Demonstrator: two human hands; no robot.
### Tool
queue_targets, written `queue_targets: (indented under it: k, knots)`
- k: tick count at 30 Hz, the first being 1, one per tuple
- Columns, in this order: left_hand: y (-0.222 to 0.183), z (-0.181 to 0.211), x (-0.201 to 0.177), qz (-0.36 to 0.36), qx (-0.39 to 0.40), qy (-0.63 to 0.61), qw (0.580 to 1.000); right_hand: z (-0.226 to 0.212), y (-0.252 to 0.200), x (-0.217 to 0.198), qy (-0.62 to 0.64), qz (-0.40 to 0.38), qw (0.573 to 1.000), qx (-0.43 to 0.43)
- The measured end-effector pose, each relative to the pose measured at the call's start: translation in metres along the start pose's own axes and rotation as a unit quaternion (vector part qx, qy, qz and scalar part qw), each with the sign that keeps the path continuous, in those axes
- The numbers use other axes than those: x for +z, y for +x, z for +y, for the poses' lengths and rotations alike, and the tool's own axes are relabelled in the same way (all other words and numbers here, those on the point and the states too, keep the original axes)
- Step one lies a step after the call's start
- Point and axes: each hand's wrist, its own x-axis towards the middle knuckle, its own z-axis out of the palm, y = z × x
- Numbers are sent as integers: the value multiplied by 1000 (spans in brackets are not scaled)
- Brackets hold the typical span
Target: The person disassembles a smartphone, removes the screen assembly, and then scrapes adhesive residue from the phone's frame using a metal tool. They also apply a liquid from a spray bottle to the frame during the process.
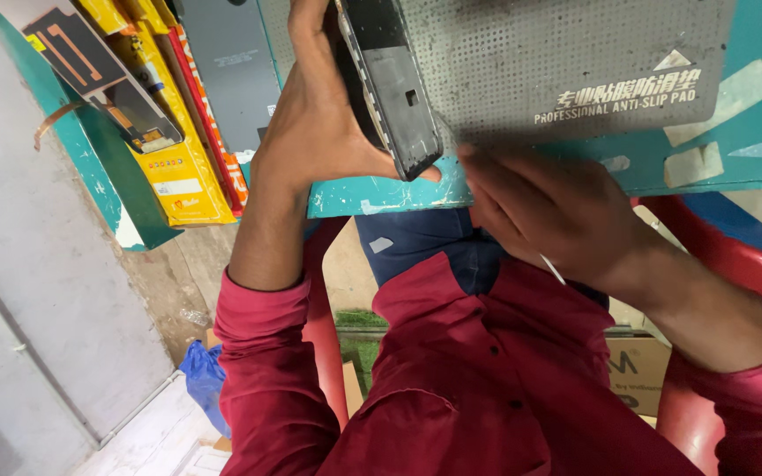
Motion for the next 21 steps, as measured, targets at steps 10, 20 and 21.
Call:
queue_targets:
  k: [10,20,21]
  knots:
    - [5,-3,3,4,5,3,1000,24,62,2,30,23,999,3]
    - [6,-5,3,11,20,11,1000,64,81,16,-29,13,999,27]
    - [5,-5,4,8,15,6,1000,67,80,15,-22,-8,998,66]
